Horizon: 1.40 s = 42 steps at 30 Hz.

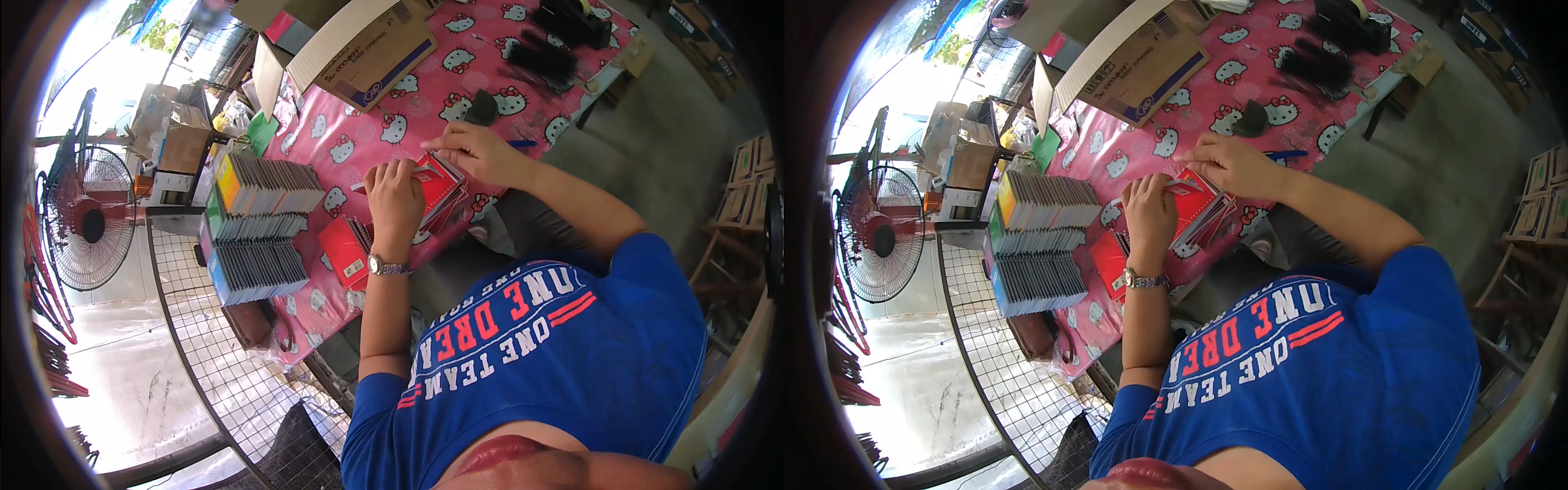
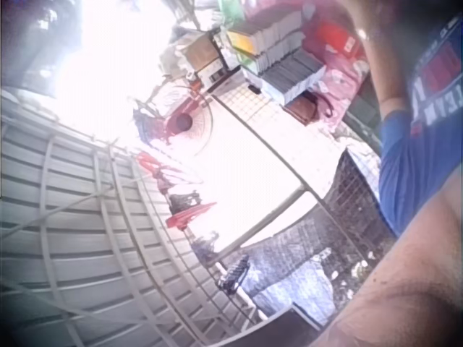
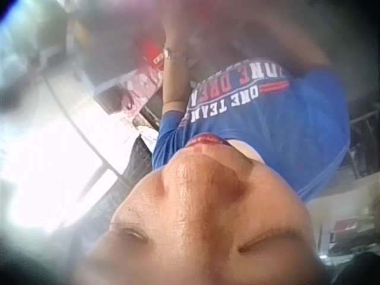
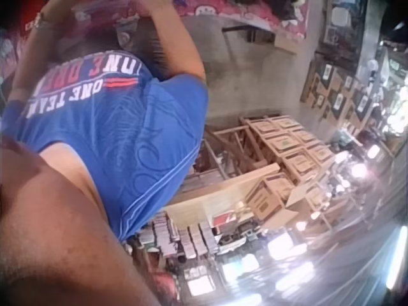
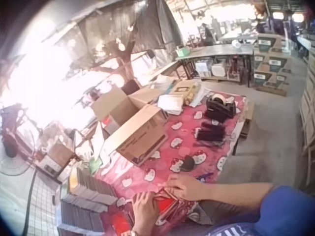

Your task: The person applies thin adhesive strips to the top edges of small red booklets, pressing each strip down by hand before placing the finished booklet onto a stack.

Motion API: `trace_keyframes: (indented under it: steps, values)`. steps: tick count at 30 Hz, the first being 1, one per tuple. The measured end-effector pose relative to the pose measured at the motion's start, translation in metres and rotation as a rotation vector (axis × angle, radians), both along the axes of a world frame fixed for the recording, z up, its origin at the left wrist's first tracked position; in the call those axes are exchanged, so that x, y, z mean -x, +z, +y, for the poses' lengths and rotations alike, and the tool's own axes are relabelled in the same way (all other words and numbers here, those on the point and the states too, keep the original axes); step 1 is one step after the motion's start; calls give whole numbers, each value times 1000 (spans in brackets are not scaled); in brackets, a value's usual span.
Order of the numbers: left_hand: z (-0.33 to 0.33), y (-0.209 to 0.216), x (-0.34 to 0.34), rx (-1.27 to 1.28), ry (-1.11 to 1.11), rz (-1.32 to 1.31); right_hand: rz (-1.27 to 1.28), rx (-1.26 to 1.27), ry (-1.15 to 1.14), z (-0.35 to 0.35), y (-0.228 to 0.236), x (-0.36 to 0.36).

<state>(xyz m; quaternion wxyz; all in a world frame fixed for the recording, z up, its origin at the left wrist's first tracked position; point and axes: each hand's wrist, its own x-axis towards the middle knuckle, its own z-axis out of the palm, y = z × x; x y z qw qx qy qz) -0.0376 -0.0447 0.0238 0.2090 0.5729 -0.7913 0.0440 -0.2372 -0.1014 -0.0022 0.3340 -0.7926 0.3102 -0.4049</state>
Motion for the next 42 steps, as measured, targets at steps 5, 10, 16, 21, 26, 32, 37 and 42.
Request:
trace_keyframes:
  steps: [5, 10, 16, 21, 26, 32, 37, 42]
  values:
    - [1, 6, 1, 0, -57, 66, -34, 111, 115, -14, 6, 3]
    - [4, 6, -3, 9, -93, 142, 9, 241, 38, -5, 8, 4]
    - [1, 4, -4, -26, -142, 161, -91, 227, -101, 1, 2, -8]
    - [2, 5, 0, -6, -96, 191, -114, 181, 5, 2, 5, 0]
    - [5, 7, 7, -14, -120, 155, -121, 273, 70, 1, 1, 3]
    - [7, 4, 6, -22, -107, 155, 16, -478, 329, -7, 21, 16]
    - [11, 0, 11, 51, -102, 159, 1, -25, 182, 6, 18, 10]
    - [17, 2, 11, 71, -93, 64, 176, -5, 115, 19, 29, 7]
